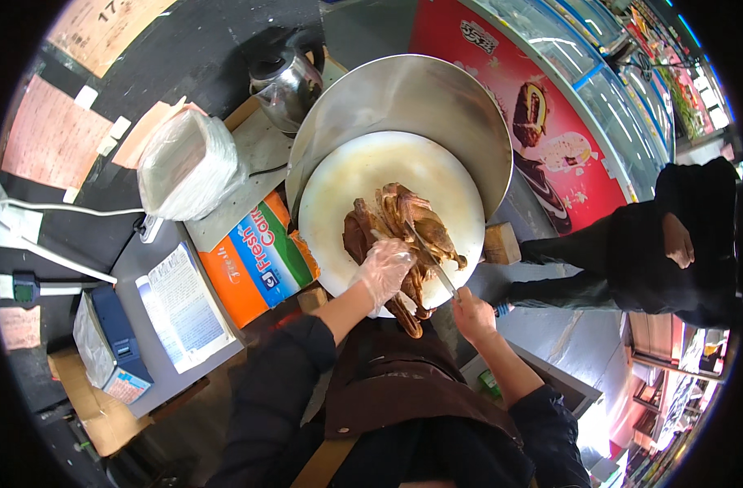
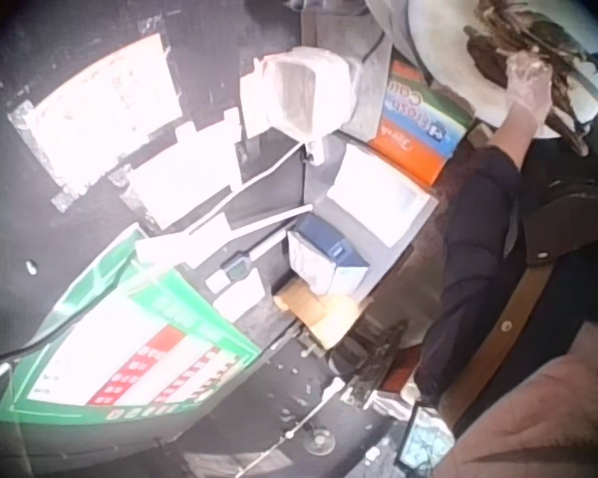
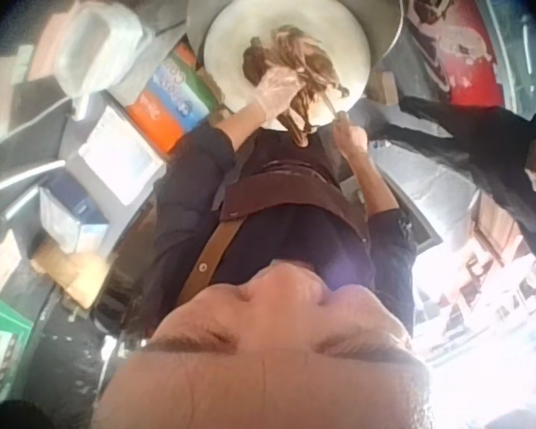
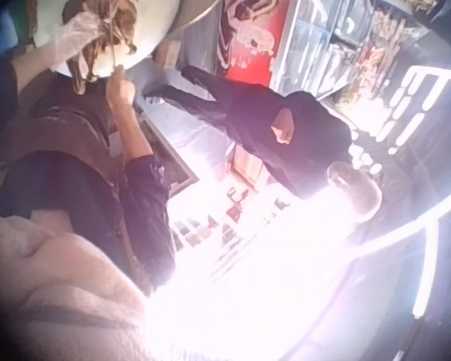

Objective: The person retrieves a roasted chicken from a display case, places it on a cutting board, and uses a cleaver to chop it into portions. The person weighs the chicken, then continues chopping and places the pieces into a plastic container.

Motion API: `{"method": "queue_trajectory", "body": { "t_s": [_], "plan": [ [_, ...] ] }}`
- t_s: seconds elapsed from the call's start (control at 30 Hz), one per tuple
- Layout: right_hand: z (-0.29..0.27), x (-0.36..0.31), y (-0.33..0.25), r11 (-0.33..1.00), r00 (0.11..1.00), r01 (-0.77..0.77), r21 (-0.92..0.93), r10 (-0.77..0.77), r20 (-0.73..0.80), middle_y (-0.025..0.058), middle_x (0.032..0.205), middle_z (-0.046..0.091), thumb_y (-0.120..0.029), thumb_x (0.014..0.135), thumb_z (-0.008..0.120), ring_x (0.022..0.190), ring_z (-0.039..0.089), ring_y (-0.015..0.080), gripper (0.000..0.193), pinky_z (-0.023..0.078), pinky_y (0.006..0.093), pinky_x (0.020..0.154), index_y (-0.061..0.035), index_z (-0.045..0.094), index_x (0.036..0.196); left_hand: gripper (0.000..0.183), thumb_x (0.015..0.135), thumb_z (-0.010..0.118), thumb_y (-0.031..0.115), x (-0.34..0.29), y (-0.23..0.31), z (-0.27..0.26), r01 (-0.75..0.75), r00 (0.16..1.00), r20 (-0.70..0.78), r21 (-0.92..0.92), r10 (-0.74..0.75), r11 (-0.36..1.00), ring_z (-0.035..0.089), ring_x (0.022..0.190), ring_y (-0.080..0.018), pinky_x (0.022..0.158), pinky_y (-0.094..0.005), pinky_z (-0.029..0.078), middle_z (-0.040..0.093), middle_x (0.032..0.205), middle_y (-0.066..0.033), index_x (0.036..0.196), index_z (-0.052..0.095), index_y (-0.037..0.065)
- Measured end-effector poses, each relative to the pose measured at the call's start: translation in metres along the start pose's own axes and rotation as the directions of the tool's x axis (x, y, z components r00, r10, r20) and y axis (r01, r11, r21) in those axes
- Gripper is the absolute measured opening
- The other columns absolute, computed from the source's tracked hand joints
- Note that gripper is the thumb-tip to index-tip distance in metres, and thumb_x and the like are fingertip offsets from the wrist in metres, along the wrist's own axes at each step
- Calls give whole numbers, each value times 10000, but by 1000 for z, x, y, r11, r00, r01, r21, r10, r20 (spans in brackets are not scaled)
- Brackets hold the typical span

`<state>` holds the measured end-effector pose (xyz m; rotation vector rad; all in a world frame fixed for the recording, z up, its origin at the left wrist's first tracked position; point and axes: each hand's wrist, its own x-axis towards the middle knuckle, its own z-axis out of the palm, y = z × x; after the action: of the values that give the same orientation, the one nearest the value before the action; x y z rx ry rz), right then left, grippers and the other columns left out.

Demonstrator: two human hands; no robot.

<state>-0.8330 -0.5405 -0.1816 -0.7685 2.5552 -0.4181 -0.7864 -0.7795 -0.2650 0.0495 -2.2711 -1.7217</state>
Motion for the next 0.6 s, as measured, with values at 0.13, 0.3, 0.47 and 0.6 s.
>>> {"method": "queue_trajectory", "body": {
  "t_s": [0.13,0.3,0.47,0.6],
  "plan": [
    [-2,0,-1,999,998,-49,-2,49,40,194,813,626,-225,867,521,760,599,415,175,469,509,661,-88,439,937,323,799,502,159,34,-12,4,-508,644,719,657,-262,557,542,1114,-240,985,-368,394,608,1096,-84,1109,575,102],
    [-3,3,2,999,998,-48,-25,48,27,193,815,623,-224,870,508,748,599,418,179,476,504,654,-71,439,934,349,769,539,147,55,1,12,-597,492,800,597,-344,536,543,1102,-237,975,-365,400,578,1145,-75,1107,559,62],
    [-7,4,2,999,999,-39,-11,39,37,186,798,618,-211,876,495,729,599,409,163,481,495,646,-63,445,924,317,742,571,137,48,6,0,-665,524,823,556,-218,500,564,1024,-272,916,-375,443,594,1054,-97,1047,573,53],
    [-9,-3,-8,997,994,-61,44,57,90,187,796,614,-217,884,490,749,603,392,164,484,483,664,-63,455,927,308,700,589,118,33,7,-18,-527,671,735,563,-96,637,575,926,-299,822,-397,479,597,917,-109,1001,578,51]
  ]
}}
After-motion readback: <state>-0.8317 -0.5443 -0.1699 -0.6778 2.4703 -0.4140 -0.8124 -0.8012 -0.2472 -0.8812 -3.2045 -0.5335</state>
